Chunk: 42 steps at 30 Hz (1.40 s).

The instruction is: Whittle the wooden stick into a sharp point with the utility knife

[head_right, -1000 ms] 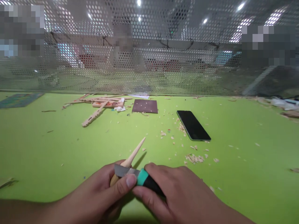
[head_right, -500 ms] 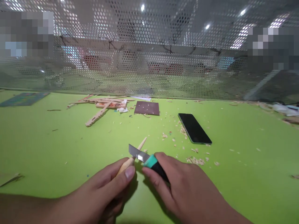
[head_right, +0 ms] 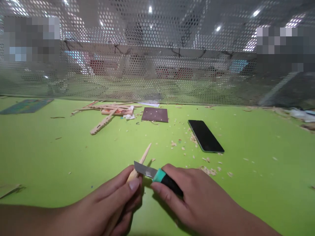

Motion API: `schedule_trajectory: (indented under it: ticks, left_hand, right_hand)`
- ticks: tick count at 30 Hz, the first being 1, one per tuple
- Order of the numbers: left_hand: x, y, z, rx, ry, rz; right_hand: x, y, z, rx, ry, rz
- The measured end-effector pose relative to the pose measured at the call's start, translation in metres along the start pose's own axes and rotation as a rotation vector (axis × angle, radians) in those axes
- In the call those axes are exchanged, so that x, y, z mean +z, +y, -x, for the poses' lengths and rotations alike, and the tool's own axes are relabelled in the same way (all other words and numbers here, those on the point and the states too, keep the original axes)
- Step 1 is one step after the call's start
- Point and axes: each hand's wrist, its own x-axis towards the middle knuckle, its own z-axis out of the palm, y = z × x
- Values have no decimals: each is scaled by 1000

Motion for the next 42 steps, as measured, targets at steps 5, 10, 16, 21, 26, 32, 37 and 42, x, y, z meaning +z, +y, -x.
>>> schedule_trajectory:
  ticks: [5, 10, 16, 21, 26, 32, 37, 42]
  left_hand:
    - [-3, 3, 2, 72, 19, -120]
    - [-3, 13, 1, 27, -3, -109]
    - [-1, 8, -3, 116, -24, -61]
    - [-4, -4, -4, 228, 40, -143]
    - [-2, -2, -1, 184, 91, -258]
    - [5, 4, 2, 113, 123, -261]
    - [2, 8, 4, 25, 31, -142]
    - [1, 14, 3, 53, 10, -153]
  right_hand:
    - [1, 2, -2, -5, 5, 2]
    - [4, -1, 1, -93, -22, -45]
    - [6, -10, 3, -166, 25, -43]
    - [14, -9, 7, -208, 116, 67]
    - [19, -10, 7, -260, 238, 146]
    - [11, -12, 5, -287, 334, 183]
    - [-1, -6, 5, -224, 292, 150]
    - [-4, -8, 5, -187, 20, 40]
